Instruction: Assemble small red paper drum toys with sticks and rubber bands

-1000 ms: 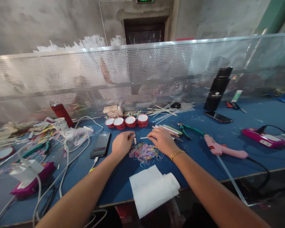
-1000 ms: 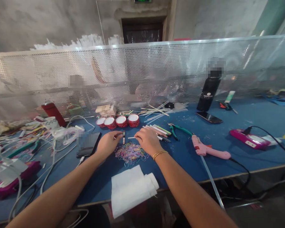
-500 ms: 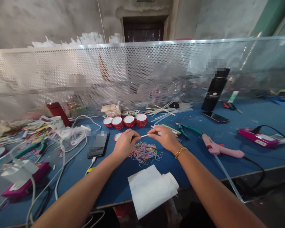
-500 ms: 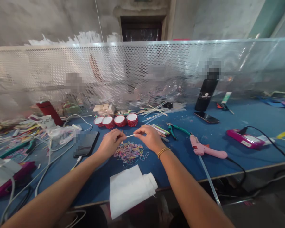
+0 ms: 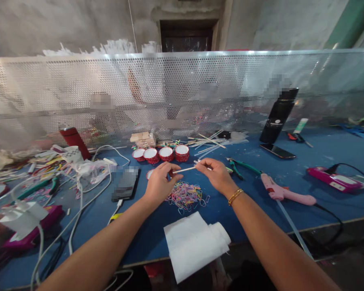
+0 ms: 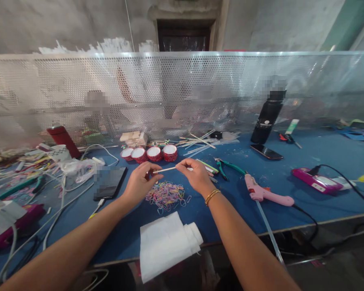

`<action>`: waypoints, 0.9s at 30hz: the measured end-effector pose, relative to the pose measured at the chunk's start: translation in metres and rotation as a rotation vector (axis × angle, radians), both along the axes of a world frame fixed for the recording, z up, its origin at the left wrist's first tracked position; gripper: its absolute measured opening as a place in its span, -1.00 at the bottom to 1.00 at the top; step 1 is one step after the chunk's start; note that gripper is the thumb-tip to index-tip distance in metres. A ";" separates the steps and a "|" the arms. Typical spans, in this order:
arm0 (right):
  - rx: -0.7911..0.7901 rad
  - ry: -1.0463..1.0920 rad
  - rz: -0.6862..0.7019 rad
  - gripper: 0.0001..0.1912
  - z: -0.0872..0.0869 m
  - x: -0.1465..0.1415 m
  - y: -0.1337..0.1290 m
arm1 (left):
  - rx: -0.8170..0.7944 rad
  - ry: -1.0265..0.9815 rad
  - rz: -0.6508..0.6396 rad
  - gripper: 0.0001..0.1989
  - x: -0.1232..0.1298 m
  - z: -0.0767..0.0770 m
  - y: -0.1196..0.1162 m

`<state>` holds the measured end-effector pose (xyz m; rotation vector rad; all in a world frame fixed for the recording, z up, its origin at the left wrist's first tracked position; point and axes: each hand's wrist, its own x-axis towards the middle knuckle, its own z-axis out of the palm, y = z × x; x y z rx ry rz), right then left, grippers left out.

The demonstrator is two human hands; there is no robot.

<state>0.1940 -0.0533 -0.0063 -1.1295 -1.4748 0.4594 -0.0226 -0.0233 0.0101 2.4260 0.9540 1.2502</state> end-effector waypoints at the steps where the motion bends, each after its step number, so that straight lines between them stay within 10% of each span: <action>1: 0.004 -0.010 -0.001 -0.73 0.000 0.000 0.000 | 0.008 -0.003 -0.003 -0.89 0.000 0.000 0.000; 21: -0.183 0.439 0.437 -0.61 0.000 -0.006 0.003 | 0.013 0.069 -0.160 -0.81 0.000 -0.002 0.009; 27: -0.161 0.365 0.335 -0.50 -0.006 -0.011 0.009 | 0.016 0.094 -0.110 -0.76 0.000 0.000 0.011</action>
